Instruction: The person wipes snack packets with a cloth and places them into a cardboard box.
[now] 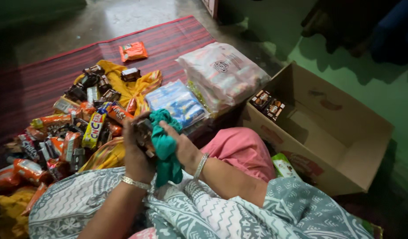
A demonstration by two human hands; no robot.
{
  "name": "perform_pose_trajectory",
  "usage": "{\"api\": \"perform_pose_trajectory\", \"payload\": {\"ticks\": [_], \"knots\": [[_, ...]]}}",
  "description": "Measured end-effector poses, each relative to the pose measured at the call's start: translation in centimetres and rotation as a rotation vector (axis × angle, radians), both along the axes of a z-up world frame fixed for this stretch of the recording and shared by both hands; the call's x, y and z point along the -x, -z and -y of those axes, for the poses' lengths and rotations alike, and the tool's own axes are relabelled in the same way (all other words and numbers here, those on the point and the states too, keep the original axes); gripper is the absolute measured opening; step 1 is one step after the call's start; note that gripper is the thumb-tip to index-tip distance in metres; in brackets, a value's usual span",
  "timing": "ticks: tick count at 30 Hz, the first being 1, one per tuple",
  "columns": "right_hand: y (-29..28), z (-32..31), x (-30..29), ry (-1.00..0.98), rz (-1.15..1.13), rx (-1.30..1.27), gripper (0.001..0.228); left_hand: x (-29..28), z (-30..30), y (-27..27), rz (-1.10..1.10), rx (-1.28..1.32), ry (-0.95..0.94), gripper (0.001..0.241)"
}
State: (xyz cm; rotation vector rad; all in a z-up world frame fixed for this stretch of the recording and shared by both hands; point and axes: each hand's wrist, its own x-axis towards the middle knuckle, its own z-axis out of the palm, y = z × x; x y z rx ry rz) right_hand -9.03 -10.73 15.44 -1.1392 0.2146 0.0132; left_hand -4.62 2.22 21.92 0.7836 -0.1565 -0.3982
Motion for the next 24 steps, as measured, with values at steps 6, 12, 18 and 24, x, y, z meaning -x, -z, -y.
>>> {"api": "perform_pose_trajectory", "payload": {"ticks": [6, 12, 18, 24], "knots": [[1.4, 2.9, 0.9, 0.122, 0.561, 0.997, 0.054, 2.2, 2.2, -1.4, -0.231, 0.108, 0.175, 0.060], [-7.4, 4.3, 1.6, 0.613, 0.375, 1.293, 0.048, -1.7, 4.7, 2.5, -0.201, 0.074, 0.218, 0.034], [-10.9, 8.5, 5.4, 0.630, 0.457, 1.245, 0.037, -2.2, 9.2, 0.9, 0.397, -0.511, 0.316, 0.026], [-10.2, 14.3, 8.9, 0.574, 0.309, 1.006, 0.049, -1.1, 17.1, 2.8, 0.394, -0.566, 0.505, 0.049]]}}
